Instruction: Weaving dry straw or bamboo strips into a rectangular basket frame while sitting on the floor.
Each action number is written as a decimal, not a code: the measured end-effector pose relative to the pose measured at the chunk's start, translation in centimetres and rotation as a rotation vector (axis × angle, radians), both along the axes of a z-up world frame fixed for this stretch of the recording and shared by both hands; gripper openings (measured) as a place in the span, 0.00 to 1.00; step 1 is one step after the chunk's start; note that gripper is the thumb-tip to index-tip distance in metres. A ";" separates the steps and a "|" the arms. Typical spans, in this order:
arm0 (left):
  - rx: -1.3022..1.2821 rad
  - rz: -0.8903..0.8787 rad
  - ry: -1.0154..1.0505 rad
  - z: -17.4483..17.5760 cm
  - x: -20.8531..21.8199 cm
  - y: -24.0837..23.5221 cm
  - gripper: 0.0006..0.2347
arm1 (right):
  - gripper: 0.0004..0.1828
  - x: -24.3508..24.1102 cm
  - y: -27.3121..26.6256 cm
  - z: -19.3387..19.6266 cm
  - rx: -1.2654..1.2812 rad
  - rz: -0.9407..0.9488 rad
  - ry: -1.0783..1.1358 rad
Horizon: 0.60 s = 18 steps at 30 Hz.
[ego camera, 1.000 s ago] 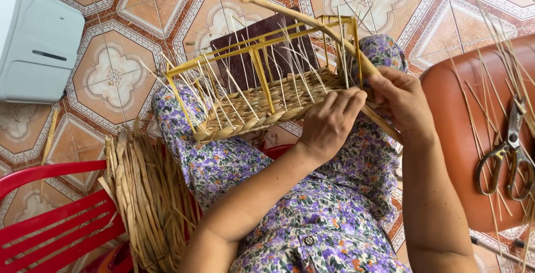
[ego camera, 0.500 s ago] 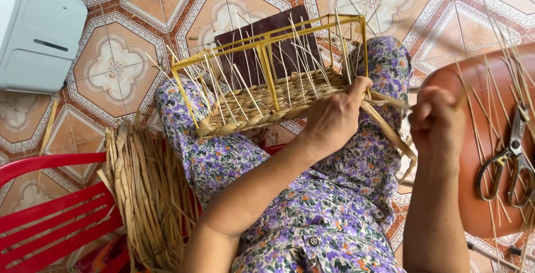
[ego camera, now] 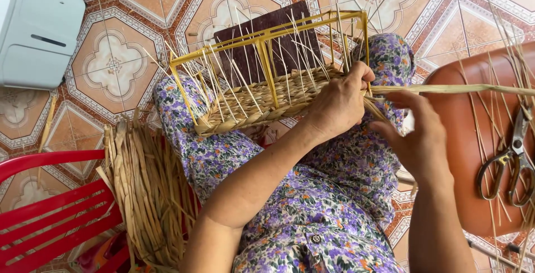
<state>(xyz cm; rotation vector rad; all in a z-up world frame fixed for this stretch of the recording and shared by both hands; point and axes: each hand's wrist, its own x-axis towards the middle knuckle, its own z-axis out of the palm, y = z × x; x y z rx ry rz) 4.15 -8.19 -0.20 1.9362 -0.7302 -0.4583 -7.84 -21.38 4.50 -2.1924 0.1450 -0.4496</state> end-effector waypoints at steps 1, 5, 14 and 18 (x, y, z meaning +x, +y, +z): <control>0.003 -0.008 0.013 -0.2 0.0 0.0 0.12 | 0.27 1.0 0.4 0.9 -0.139 0.064 0.079; -0.049 0.024 -0.100 0.9 0.5 0.4 0.14 | 0.17 1.6 -2.2 -2.1 -0.173 0.084 0.183; -0.013 0.002 -0.056 0.0 0.5 -0.2 0.07 | 0.06 5.7 -4.0 -0.2 -0.389 0.140 0.340; 0.091 0.016 -0.081 1.9 0.6 -1.2 0.07 | 0.08 6.4 -4.7 -2.3 -0.318 0.150 0.291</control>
